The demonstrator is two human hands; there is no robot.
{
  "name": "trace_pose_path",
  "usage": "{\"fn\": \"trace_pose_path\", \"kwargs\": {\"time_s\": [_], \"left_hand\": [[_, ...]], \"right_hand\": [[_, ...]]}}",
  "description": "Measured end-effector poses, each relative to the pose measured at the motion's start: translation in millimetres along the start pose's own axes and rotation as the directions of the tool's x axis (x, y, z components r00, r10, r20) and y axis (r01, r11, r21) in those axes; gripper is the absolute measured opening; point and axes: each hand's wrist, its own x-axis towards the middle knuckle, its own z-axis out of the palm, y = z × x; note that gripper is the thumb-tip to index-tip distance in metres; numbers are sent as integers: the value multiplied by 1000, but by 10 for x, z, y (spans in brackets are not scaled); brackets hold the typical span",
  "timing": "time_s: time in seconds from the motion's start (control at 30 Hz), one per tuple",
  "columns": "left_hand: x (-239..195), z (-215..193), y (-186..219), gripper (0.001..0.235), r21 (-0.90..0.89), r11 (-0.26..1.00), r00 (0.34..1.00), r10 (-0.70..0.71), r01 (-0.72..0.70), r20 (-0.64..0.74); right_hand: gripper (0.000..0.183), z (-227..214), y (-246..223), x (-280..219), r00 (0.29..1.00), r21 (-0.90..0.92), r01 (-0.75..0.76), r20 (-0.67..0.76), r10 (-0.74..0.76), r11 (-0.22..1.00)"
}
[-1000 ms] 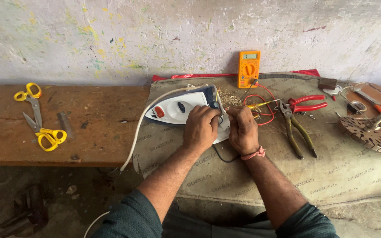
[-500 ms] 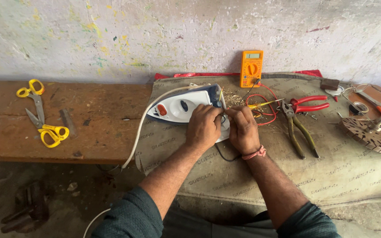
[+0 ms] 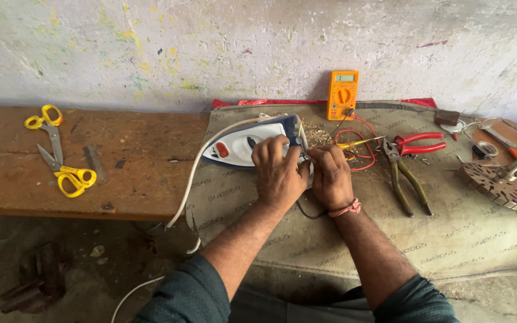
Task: The person repairs an electric iron by dismantling its casing, testing internal connections using a multimeter, and manipulating wires with pliers and a screwdriver.
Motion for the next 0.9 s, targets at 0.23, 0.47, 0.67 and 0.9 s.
{"fn": "trace_pose_path", "kwargs": {"time_s": [0.23,0.47,0.67,0.9], "left_hand": [[35,13,71,44,51,993,994,-101,103,-43],[11,79,115,35,62,987,988,-146,149,-52],[22,103,7,19,47,996,995,-76,79,-66],[108,28,-123,12,43,997,997,63,-65,47]], "right_hand": [[25,7,15,-19,1000,-4,-3,10,3,1000],[27,10,30,-22,1000,-10,-13,8,13,1000],[29,8,-7,-21,999,12,-37,-1,37,999],[24,-3,-23,-12,1000,12,-16,-26,16,1000]]}}
